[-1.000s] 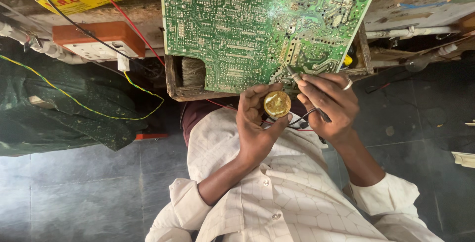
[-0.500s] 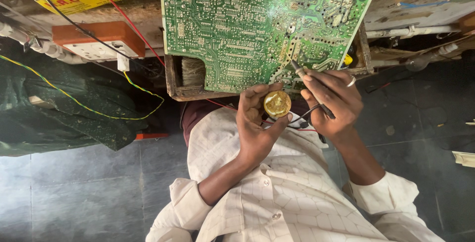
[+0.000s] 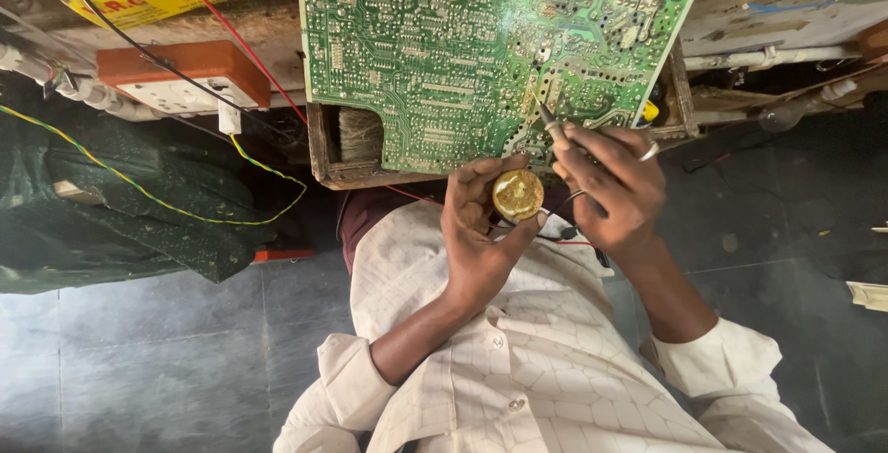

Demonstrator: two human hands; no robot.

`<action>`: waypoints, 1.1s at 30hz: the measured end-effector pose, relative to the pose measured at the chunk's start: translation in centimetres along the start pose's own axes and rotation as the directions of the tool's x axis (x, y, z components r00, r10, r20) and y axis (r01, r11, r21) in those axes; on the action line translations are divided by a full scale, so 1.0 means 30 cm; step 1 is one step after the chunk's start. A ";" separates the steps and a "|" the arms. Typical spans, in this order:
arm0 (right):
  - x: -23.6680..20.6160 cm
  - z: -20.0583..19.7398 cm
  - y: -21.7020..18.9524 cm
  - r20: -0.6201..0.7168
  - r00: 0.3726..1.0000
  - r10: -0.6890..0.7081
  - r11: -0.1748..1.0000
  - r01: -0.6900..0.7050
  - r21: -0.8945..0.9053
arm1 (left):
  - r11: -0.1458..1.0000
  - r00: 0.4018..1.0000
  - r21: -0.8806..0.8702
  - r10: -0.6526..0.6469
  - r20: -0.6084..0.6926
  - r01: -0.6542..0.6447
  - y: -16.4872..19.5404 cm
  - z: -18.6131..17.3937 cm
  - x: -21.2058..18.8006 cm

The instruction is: The person tests a large green circuit board with multimeter probes, touching probe tips to points on the board. They then pick up a soldering iron and solder a component onto the board, holding a small round part against the board with one hand while applying the iron with the other.

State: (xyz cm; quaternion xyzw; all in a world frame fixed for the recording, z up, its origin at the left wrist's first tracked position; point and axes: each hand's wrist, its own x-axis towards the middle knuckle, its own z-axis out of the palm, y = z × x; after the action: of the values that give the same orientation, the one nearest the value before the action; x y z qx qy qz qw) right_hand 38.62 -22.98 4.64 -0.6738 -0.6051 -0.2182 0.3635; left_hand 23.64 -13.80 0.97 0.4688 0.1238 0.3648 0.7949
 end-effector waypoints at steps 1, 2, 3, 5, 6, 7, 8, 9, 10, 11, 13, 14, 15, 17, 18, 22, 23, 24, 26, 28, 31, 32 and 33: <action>-0.003 0.008 -0.003 0.011 1.000 -0.010 1.000 0.010 -0.009 | 1.000 1.000 -0.003 0.004 0.003 -0.004 0.001 0.000 0.000; -0.006 0.011 -0.005 0.022 1.000 -0.019 1.000 0.020 -0.017 | 1.000 1.000 -0.005 0.009 0.005 -0.009 0.002 0.001 0.000; -0.011 0.007 -0.009 0.032 0.999 -0.039 0.999 0.040 -0.019 | 1.000 1.000 -0.007 0.013 0.007 -0.013 0.003 0.000 0.001; -0.017 -0.006 -0.014 0.052 0.996 -0.075 0.997 0.077 -0.028 | 1.000 1.000 -0.016 0.003 0.006 -0.003 0.004 0.000 0.001; -0.017 -0.011 -0.015 0.045 0.997 -0.054 0.998 0.055 -0.021 | 1.000 1.000 -0.021 -0.004 0.006 0.004 0.003 0.001 0.000; -0.015 -0.018 -0.014 0.039 0.999 -0.033 0.999 0.034 -0.014 | 1.000 1.000 -0.016 -0.001 0.006 0.001 0.002 0.002 0.001; -0.012 -0.023 -0.014 0.034 0.999 -0.011 1.000 0.011 -0.006 | 1.000 1.000 -0.010 0.000 0.003 0.000 0.001 0.001 0.000; -0.009 -0.023 -0.015 0.038 0.999 -0.001 1.000 0.002 -0.011 | 1.000 1.000 -0.004 0.002 0.001 -0.002 0.001 0.001 -0.001; -0.003 -0.021 -0.014 0.041 0.999 0.006 1.000 -0.006 -0.017 | 1.000 1.000 -0.004 -0.001 -0.001 0.001 0.001 0.002 0.000; 0.002 -0.020 -0.014 0.044 0.999 0.013 1.000 -0.012 -0.023 | 1.000 1.000 -0.004 -0.003 -0.003 0.003 0.001 0.003 0.001; 0.010 -0.020 -0.017 0.066 0.998 -0.015 0.999 0.018 -0.047 | 1.000 1.000 -0.004 -0.004 -0.002 0.004 0.004 0.002 0.003; 0.013 -0.019 -0.018 0.077 0.997 -0.030 0.998 0.034 -0.057 | 1.000 1.000 -0.004 -0.004 0.000 0.004 0.006 0.001 0.003; 0.015 -0.018 -0.020 0.090 0.995 -0.053 0.997 0.058 -0.049 | 1.000 1.000 -0.003 -0.005 0.002 0.005 0.008 -0.001 0.001; 0.017 -0.022 -0.020 0.115 0.989 -0.097 0.994 0.102 -0.040 | 1.000 1.000 -0.020 -0.001 0.005 0.001 0.009 0.000 -0.002; 0.018 -0.022 -0.020 0.100 0.992 -0.082 0.996 0.086 -0.036 | 1.000 1.000 -0.029 0.003 0.009 -0.003 0.009 0.000 0.000; 0.019 -0.025 -0.017 0.074 0.997 -0.026 0.999 0.029 -0.040 | 1.000 1.000 0.001 -0.012 0.003 0.012 0.005 0.000 -0.001; 0.020 -0.026 -0.016 0.072 0.997 -0.018 0.999 0.021 -0.046 | 1.000 1.000 0.004 -0.013 0.001 0.013 0.005 0.000 0.000; 0.021 -0.025 -0.016 0.065 0.998 -0.020 0.999 0.022 -0.043 | 1.000 1.000 0.007 -0.013 -0.001 0.013 0.005 0.000 0.000; 0.022 -0.025 -0.016 0.051 0.998 -0.025 0.999 0.027 -0.033 | 1.000 1.000 -0.004 0.001 0.001 -0.001 0.005 0.001 0.003; 0.022 -0.030 -0.017 0.057 0.998 -0.038 0.999 0.039 -0.018 | 1.000 1.000 -0.012 0.006 0.004 -0.005 0.007 0.001 0.001; 0.021 -0.036 -0.016 0.049 0.998 -0.026 1.000 0.026 -0.011 | 1.000 1.000 -0.006 -0.001 0.005 0.001 0.006 0.000 0.002; 0.019 -0.037 -0.018 0.046 0.999 -0.014 1.000 0.014 -0.011 | 1.000 1.000 0.007 -0.009 0.000 0.009 0.006 0.000 0.000; 0.018 -0.038 -0.019 0.056 0.998 -0.002 1.000 0.003 -0.019 | 1.000 1.000 0.019 -0.015 -0.005 0.015 0.005 0.001 0.000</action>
State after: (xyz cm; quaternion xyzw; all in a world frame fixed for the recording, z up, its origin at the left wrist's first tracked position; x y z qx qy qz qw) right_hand 38.32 -23.48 5.89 -0.6824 -0.6136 -0.2056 0.3398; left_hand 23.56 -13.78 1.11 0.4744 0.1330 0.3588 0.7928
